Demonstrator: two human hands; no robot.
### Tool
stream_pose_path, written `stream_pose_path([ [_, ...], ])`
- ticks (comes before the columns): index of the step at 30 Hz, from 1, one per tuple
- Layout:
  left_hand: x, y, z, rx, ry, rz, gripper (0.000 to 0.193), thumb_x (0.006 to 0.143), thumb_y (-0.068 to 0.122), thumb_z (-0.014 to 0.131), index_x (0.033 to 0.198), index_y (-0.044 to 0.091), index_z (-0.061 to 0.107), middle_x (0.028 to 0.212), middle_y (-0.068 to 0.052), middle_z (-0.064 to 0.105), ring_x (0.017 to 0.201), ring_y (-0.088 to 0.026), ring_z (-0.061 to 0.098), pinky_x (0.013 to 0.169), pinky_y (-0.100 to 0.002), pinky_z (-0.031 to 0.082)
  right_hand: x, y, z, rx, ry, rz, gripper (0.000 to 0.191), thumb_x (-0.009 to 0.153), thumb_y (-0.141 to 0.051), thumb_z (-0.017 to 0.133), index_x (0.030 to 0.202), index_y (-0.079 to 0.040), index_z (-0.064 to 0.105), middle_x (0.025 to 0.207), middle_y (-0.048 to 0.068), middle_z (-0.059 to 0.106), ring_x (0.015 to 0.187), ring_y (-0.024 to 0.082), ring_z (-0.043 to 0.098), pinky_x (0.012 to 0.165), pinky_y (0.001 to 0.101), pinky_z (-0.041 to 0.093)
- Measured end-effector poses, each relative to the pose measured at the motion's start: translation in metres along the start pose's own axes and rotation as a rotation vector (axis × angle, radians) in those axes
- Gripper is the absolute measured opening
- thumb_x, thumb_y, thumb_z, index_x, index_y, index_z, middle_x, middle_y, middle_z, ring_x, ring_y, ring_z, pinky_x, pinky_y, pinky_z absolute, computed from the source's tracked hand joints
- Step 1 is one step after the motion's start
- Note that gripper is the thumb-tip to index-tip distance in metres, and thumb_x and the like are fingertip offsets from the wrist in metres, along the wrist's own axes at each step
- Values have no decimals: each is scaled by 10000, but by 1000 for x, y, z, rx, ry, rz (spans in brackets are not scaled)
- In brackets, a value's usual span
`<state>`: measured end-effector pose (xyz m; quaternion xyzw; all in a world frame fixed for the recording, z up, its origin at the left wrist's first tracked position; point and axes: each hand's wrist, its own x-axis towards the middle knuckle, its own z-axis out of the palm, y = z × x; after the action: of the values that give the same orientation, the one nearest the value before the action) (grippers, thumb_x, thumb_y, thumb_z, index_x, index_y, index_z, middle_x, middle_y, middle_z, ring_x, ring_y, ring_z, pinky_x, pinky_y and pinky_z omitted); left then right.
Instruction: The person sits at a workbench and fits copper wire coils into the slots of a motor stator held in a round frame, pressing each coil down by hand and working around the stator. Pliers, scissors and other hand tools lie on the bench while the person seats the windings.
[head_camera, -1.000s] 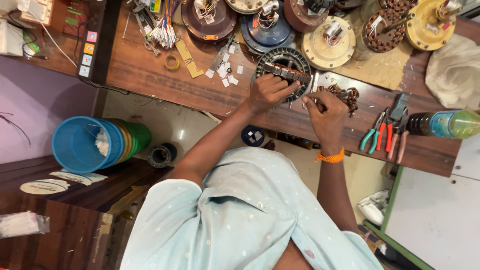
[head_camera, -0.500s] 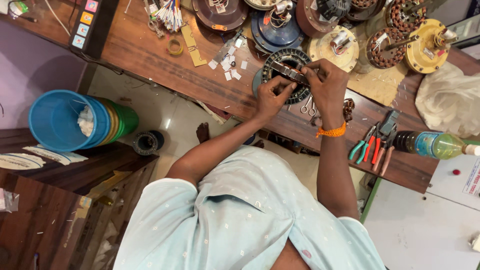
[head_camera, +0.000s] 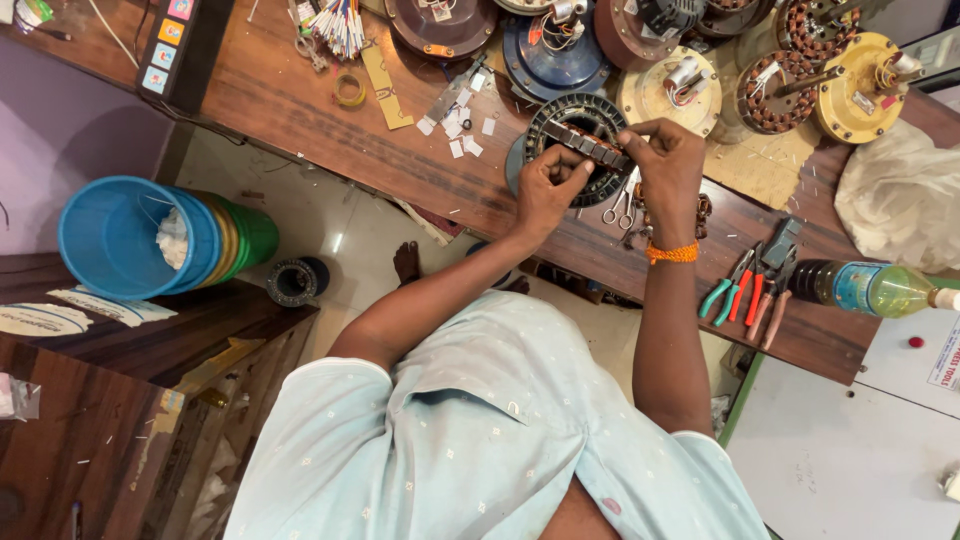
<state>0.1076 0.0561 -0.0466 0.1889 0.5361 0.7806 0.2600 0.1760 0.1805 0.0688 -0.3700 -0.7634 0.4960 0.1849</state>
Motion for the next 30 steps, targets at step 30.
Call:
stream_pose_path([
  [30,24,2,-40,840,-313,954,163,889,196,787,1049,171,779,683,34,628,619,-109,603,571,-325,461,-102,38,30,-240,213,-368,14,925,-49,789,937,-45,784,771,37,712,535,70,459,467,266,305],
])
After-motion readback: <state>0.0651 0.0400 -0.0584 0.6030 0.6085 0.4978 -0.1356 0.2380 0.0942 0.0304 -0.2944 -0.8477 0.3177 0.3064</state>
